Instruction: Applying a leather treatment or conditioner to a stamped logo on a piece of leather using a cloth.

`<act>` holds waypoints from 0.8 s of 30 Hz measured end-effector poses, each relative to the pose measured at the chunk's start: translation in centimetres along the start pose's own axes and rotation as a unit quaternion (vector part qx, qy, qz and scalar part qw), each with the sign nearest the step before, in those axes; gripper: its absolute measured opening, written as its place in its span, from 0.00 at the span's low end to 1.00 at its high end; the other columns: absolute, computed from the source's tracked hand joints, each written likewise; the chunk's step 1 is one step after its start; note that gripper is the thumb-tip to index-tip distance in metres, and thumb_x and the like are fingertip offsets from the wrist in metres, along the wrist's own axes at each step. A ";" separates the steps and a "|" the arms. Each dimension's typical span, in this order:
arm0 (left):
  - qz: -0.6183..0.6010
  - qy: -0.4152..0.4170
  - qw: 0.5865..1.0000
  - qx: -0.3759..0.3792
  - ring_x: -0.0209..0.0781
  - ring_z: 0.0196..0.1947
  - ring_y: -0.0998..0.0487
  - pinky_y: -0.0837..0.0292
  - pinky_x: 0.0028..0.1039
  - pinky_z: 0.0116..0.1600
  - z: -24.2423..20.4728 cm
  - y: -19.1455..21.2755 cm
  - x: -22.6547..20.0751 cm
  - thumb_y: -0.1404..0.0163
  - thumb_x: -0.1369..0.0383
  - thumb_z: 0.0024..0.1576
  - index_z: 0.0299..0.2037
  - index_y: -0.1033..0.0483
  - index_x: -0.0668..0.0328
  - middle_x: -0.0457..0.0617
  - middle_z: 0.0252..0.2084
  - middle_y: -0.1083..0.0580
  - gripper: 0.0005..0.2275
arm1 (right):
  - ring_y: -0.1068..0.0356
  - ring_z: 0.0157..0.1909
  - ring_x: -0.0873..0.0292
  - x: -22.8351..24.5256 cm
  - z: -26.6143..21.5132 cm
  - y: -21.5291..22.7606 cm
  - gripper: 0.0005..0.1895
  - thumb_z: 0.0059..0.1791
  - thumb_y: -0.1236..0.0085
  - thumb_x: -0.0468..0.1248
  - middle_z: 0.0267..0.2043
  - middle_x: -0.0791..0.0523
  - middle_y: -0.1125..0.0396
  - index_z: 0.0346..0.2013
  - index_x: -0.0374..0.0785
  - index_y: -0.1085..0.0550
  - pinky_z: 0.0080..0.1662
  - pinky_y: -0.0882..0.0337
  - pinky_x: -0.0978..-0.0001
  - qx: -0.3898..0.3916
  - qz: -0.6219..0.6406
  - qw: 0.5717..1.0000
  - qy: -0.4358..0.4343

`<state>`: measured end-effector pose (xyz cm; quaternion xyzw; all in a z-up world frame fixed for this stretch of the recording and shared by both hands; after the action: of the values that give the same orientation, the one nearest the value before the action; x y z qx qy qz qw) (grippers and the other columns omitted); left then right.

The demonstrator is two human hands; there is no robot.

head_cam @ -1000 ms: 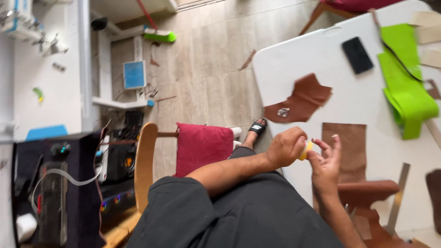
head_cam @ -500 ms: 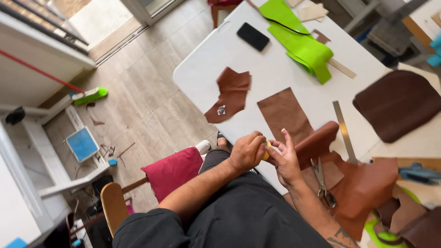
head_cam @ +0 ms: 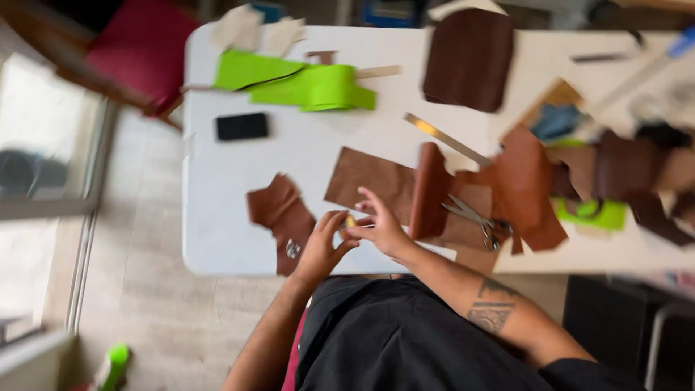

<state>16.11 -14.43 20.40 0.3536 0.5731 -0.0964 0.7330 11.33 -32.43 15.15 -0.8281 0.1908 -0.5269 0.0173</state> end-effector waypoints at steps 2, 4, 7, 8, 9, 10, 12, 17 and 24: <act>0.050 0.035 0.996 0.064 0.69 0.50 0.23 0.23 0.53 0.52 1.5 1.2 1.3 0.32 0.69 0.43 0.69 0.36 0.56 0.58 0.59 0.30 0.40 | 0.29 0.53 0.52 -1.7 1.3 -0.4 0.56 0.41 0.24 0.34 0.62 0.49 0.45 0.77 0.48 0.47 0.53 0.23 0.60 -0.008 -0.048 0.998 0.038; 0.100 0.013 0.989 0.111 0.74 0.45 0.22 0.22 0.57 0.47 3.9 2.4 2.7 0.34 0.73 0.41 0.66 0.33 0.60 0.63 0.58 0.30 0.37 | 0.33 0.60 0.45 2.3 -0.4 -1.4 0.52 0.42 0.24 0.40 0.66 0.49 0.44 0.75 0.47 0.44 0.57 0.27 0.51 -0.071 -0.128 0.986 0.079; 0.140 -0.013 0.985 0.105 0.78 0.43 0.23 0.22 0.57 0.47 6.3 2.3 11.2 0.38 0.76 0.39 0.60 0.29 0.67 0.67 0.55 0.32 0.33 | 0.32 0.64 0.44 3.3 -4.2 -0.4 0.46 0.45 0.28 0.45 0.66 0.50 0.38 0.74 0.48 0.41 0.59 0.29 0.49 -0.134 -0.190 0.970 0.072; 0.130 -0.011 0.991 0.041 0.78 0.47 0.24 0.23 0.54 0.51 7.6 2.3 15.3 0.39 0.77 0.39 0.58 0.27 0.70 0.65 0.53 0.34 0.30 | 0.28 0.61 0.49 3.3 -4.6 0.3 0.44 0.47 0.30 0.45 0.63 0.51 0.34 0.74 0.51 0.41 0.57 0.27 0.54 -0.123 -0.176 0.975 0.054; 0.123 -0.025 0.990 0.059 0.78 0.47 0.24 0.23 0.54 0.51 8.9 2.0 16.9 0.39 0.77 0.39 0.58 0.27 0.70 0.65 0.53 0.34 0.30 | 0.28 0.61 0.49 2.7 -5.9 1.7 0.44 0.47 0.30 0.45 0.63 0.51 0.34 0.74 0.51 0.41 0.57 0.27 0.54 -0.145 -0.171 0.973 0.055; 0.170 -0.004 0.985 0.010 0.72 0.46 0.23 0.23 0.55 0.50 9.6 2.3 18.6 0.40 0.74 0.40 0.58 0.27 0.63 0.59 0.54 0.34 0.29 | 0.26 0.57 0.47 1.8 -7.4 2.6 0.40 0.47 0.31 0.40 0.60 0.46 0.33 0.72 0.44 0.39 0.56 0.26 0.54 -0.177 -0.116 0.976 0.050; 0.213 0.008 0.977 -0.027 0.66 0.45 0.22 0.22 0.55 0.48 11.0 3.0 20.3 0.40 0.72 0.41 0.58 0.27 0.56 0.54 0.55 0.35 0.29 | 0.24 0.53 0.45 -0.3 -10.4 4.0 0.37 0.48 0.32 0.36 0.57 0.41 0.31 0.69 0.37 0.37 0.54 0.24 0.53 -0.220 -0.054 0.973 0.046; 0.296 -0.010 0.949 -0.106 0.59 0.53 0.29 0.27 0.53 0.57 13.5 2.8 20.4 0.41 0.76 0.43 0.63 0.31 0.59 0.54 0.53 0.35 0.32 | 0.20 0.43 0.49 -4.5 -17.1 6.7 0.26 0.51 0.38 0.33 0.46 0.42 0.26 0.62 0.30 0.33 0.50 0.22 0.59 -0.340 0.005 0.940 0.033; 0.305 0.004 0.946 -0.110 0.66 0.58 0.30 0.32 0.59 0.61 12.6 2.4 20.8 0.41 0.79 0.46 0.65 0.34 0.64 0.62 0.57 0.31 0.32 | 0.20 0.39 0.51 -7.1 -19.2 9.5 0.26 0.49 0.38 0.29 0.43 0.42 0.26 0.61 0.29 0.31 0.46 0.21 0.62 -0.368 0.066 0.926 0.055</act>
<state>33.89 -15.07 3.68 0.4296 0.4477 0.1970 0.7590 -11.00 -35.57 15.31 -0.7312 0.4265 -0.4623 -0.2642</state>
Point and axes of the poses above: each hand's wrist, its own z-axis towards the middle knuckle, its own y-axis out of the back of the hand, x = y × z, the point moved 1 cm from there along z, towards the middle knuckle
